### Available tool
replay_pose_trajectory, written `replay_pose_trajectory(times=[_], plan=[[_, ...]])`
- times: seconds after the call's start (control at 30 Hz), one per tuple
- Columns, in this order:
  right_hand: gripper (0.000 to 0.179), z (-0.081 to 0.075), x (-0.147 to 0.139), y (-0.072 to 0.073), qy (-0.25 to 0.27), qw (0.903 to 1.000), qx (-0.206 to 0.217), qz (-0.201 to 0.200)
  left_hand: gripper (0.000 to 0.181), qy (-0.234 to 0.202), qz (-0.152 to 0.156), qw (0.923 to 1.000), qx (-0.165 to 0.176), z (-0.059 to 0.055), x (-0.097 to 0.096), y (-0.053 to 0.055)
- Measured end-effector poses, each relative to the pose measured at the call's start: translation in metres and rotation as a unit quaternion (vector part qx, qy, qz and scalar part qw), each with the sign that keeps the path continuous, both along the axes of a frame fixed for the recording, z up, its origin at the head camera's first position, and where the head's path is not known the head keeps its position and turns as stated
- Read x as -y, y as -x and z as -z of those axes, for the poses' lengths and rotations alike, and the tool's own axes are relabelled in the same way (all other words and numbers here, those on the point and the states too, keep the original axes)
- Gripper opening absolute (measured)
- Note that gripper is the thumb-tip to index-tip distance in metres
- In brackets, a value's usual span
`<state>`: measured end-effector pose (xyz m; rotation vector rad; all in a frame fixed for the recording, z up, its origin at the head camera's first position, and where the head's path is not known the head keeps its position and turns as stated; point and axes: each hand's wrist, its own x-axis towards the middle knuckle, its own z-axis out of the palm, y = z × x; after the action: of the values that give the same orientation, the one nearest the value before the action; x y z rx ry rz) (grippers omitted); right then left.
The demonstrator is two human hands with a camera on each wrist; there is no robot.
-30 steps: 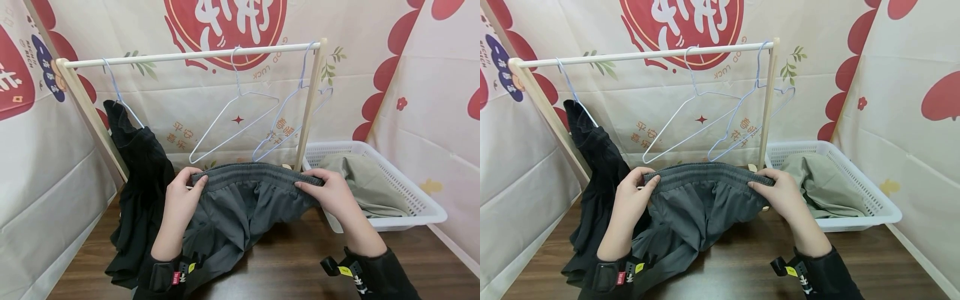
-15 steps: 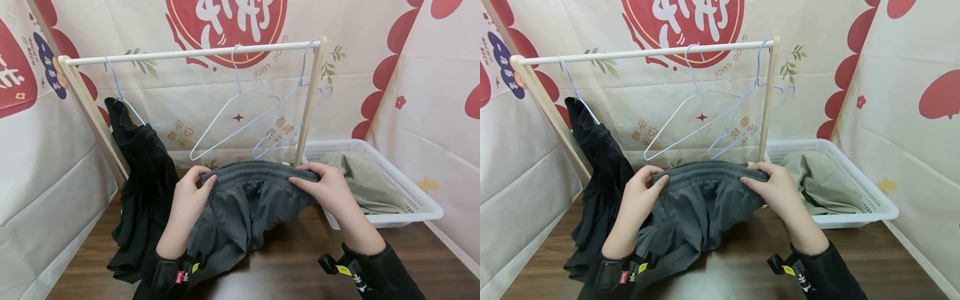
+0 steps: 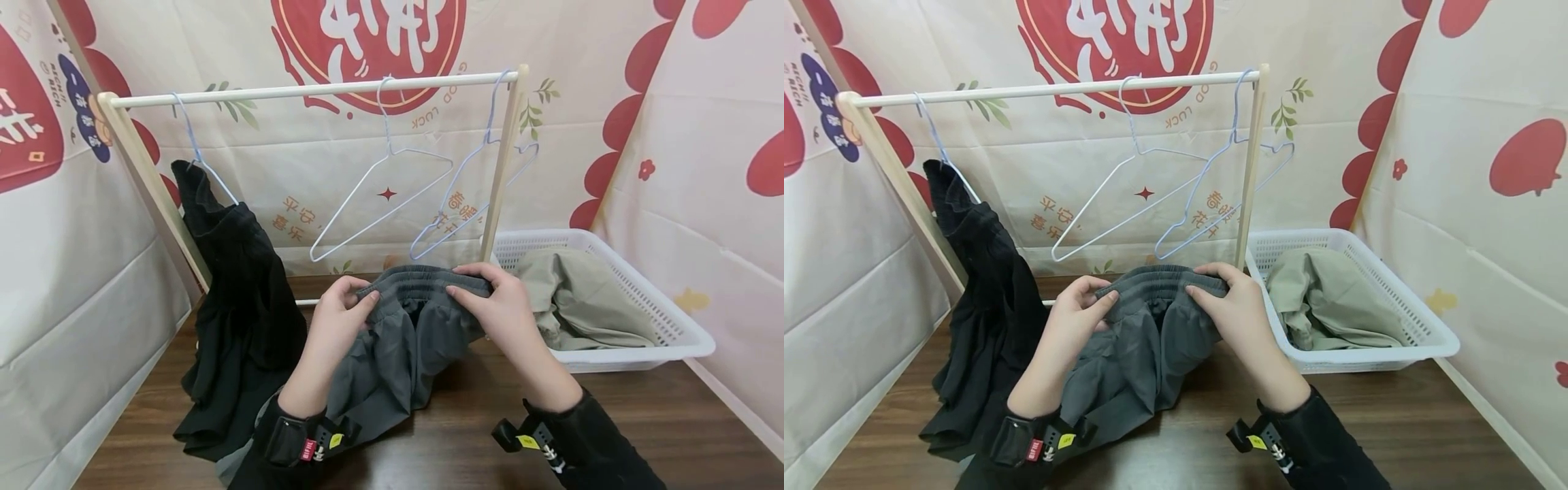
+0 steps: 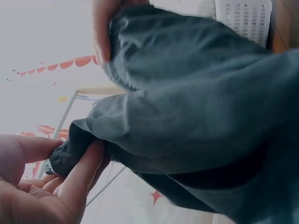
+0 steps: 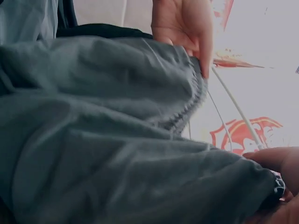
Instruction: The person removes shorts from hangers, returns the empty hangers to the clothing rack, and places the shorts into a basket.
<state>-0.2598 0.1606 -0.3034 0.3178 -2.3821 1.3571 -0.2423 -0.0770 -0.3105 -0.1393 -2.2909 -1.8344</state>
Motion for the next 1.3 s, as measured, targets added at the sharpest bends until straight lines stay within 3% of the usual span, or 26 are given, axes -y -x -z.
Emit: replay_pose_trajectory(times=[0.3, 0.63, 0.77, 1.0, 1.3], plan=[[0.028, 0.006, 0.021, 0.0, 0.043, 0.9988, -0.013, -0.016, 0.023, -0.044, 0.037, 0.9983, 0.003, 0.009, -0.012, -0.001], [0.032, 0.008, 0.036, -0.004, 0.044, 0.9985, -0.004, -0.031, 0.027, -0.024, 0.044, 0.9987, 0.007, 0.012, -0.017, -0.002], [0.037, 0.01, 0.04, -0.006, 0.065, 0.996, 0.019, -0.059, 0.028, -0.014, 0.047, 0.9987, 0.013, 0.012, -0.016, -0.003], [0.046, 0.013, 0.044, -0.011, 0.133, 0.9825, 0.038, -0.125, 0.027, -0.004, 0.033, 0.9994, 0.007, 0.009, -0.016, -0.005], [0.041, 0.017, 0.045, -0.018, 0.116, 0.9793, 0.028, -0.163, 0.03, -0.024, 0.038, 0.999, 0.007, 0.008, -0.016, -0.008]])
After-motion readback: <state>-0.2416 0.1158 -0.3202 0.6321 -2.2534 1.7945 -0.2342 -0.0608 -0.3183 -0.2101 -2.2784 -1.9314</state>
